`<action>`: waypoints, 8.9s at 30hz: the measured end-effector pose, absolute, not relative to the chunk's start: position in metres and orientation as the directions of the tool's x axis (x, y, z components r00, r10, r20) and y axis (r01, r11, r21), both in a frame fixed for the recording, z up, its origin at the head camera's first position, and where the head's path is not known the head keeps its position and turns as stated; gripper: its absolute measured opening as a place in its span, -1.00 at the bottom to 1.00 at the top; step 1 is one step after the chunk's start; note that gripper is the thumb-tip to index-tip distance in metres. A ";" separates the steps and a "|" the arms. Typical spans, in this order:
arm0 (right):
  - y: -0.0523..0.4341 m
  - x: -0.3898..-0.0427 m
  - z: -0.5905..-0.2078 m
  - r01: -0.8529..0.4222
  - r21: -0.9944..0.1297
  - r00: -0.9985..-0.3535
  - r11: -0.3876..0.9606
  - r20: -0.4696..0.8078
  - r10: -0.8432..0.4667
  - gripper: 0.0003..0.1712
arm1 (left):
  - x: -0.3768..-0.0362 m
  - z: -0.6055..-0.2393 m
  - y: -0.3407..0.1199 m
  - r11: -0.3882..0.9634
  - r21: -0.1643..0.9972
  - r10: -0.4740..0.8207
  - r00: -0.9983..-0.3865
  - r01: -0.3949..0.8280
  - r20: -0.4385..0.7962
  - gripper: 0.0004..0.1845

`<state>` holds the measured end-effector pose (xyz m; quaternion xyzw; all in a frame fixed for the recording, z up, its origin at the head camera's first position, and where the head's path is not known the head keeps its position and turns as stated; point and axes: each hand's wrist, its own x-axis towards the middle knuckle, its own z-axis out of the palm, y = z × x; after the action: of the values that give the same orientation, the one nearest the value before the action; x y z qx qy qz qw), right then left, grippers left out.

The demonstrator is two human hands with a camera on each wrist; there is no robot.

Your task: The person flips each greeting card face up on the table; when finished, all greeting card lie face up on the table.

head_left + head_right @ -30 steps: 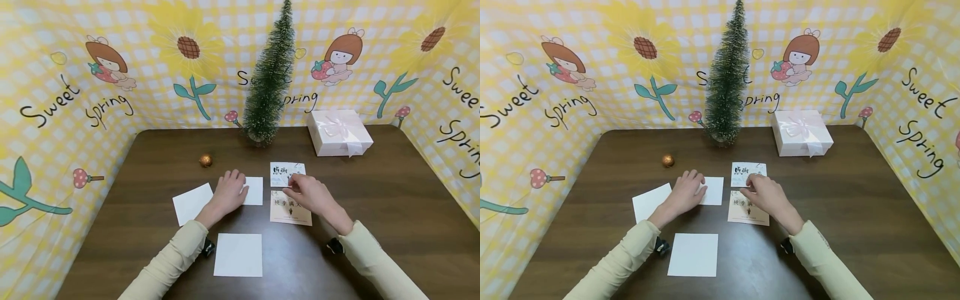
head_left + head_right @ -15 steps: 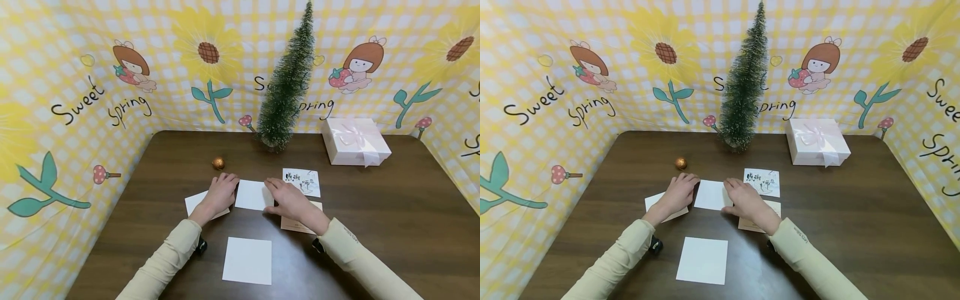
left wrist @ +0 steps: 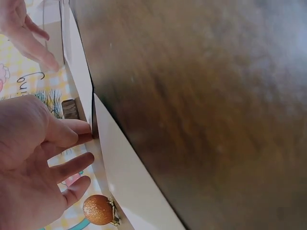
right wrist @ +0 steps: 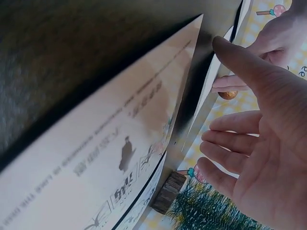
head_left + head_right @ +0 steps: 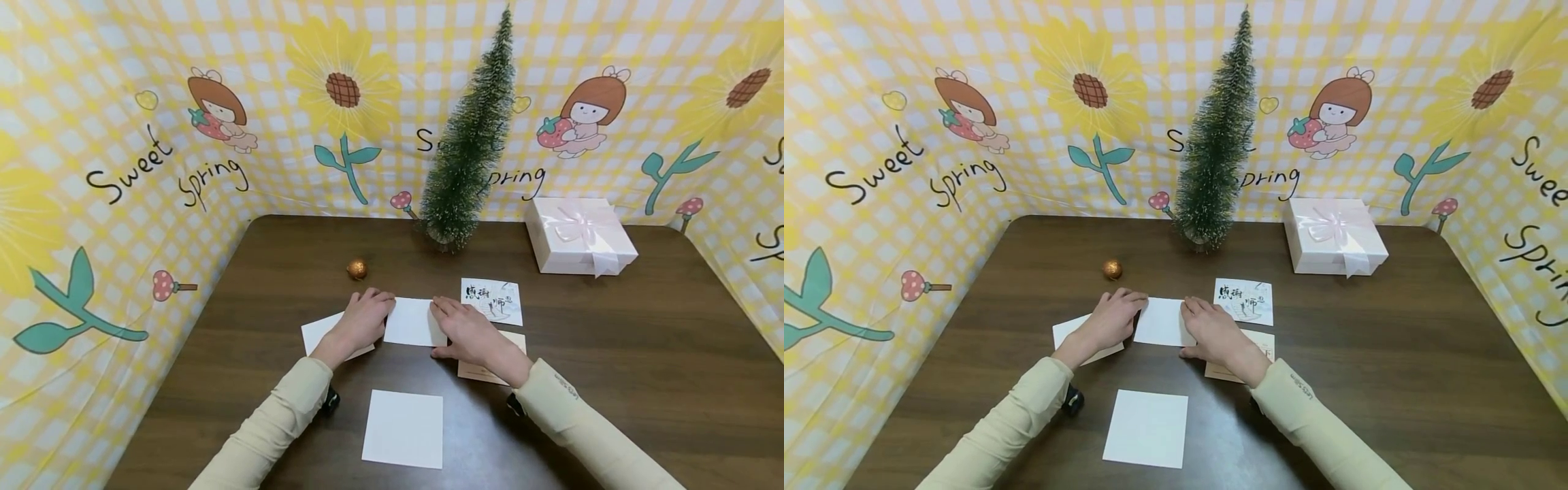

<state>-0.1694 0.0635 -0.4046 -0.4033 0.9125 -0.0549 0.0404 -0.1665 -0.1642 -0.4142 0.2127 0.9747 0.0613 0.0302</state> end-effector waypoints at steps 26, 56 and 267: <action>0.072 -0.171 -0.406 -0.861 0.231 -0.421 0.454 0.180 -0.889 -0.85 | -0.166 -0.413 -0.163 0.895 0.072 0.444 -0.895 0.441 -0.041 -0.57; 0.086 -0.204 -0.397 -0.694 -0.541 -0.708 0.475 0.391 -0.589 -0.61 | -0.165 -0.404 -0.165 0.624 0.693 0.299 -0.929 0.362 0.216 -0.93; 0.067 -0.140 -0.404 -0.374 -0.419 -0.858 0.828 -0.184 -0.480 -0.51 | -0.096 -0.413 -0.156 0.904 0.414 0.141 -0.989 0.109 -0.049 -0.77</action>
<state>-0.1401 0.0667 -0.4040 -0.2259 0.9453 -0.1876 0.1420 -0.0965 -0.1561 -0.4129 0.0640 0.9749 0.2096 0.0390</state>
